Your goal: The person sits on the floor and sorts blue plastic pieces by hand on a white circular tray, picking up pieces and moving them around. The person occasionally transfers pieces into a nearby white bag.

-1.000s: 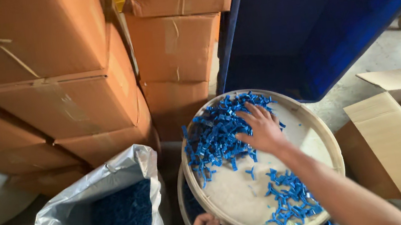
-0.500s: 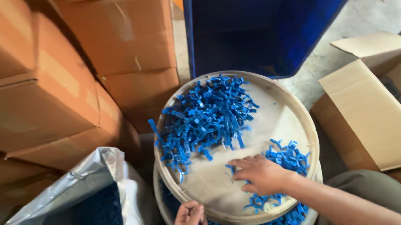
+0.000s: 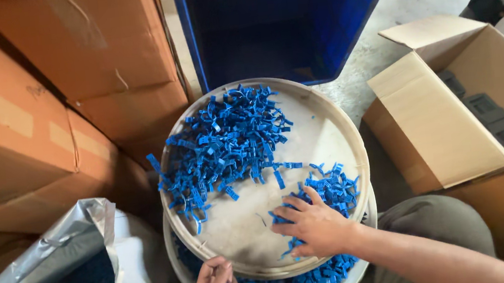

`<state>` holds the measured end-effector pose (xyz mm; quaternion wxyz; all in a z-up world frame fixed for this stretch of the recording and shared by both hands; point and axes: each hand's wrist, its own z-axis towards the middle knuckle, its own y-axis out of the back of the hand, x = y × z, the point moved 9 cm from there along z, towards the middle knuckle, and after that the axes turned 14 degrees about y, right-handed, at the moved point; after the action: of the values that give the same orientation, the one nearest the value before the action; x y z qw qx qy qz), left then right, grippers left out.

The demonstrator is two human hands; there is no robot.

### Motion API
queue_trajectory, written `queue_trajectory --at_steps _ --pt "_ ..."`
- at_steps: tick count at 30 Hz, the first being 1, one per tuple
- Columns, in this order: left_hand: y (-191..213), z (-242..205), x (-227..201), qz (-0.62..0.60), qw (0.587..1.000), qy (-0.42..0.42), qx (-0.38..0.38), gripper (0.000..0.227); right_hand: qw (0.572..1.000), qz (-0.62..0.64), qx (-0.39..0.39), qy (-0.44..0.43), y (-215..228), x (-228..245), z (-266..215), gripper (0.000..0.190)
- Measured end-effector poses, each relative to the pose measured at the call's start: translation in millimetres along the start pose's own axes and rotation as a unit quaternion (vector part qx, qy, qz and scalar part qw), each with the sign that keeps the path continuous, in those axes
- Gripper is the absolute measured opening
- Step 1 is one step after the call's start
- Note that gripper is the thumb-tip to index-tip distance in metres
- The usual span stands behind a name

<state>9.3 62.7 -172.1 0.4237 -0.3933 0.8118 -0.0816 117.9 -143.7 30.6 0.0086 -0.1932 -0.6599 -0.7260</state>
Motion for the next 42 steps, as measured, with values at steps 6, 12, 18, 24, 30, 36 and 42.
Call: queue_trajectory --at_steps 6,12,18,24,30,36,42 --pt "-2 2 14 0.005 0.999 0.036 0.029 0.019 0.979 -0.089 0.144 -0.114 9 -52 -32 0.051" --pt "-8 19 43 -0.008 0.99 0.096 0.101 0.026 0.973 0.002 -0.101 -0.206 37 -125 -22 0.039" --pt "-25 17 35 -0.009 0.984 0.056 0.167 0.033 0.958 -0.101 -0.048 -0.263 -15 -109 14 0.047" --pt "-51 -33 8 0.003 0.991 0.089 0.095 0.032 0.988 -0.072 -0.051 -0.128 -23 -9 16 0.011" --pt "-92 -57 -11 0.117 0.984 0.045 0.122 0.033 0.969 0.179 -0.135 -0.102 -4 37 12 0.016" --pt "-83 -61 -11 0.094 0.991 0.064 0.072 0.022 0.972 -0.032 0.045 -0.23 -14 16 1 0.031" --pt "-78 -63 -19 0.079 0.991 0.084 0.064 0.02 0.971 -0.092 -0.095 -0.2 29 -38 1 0.033"
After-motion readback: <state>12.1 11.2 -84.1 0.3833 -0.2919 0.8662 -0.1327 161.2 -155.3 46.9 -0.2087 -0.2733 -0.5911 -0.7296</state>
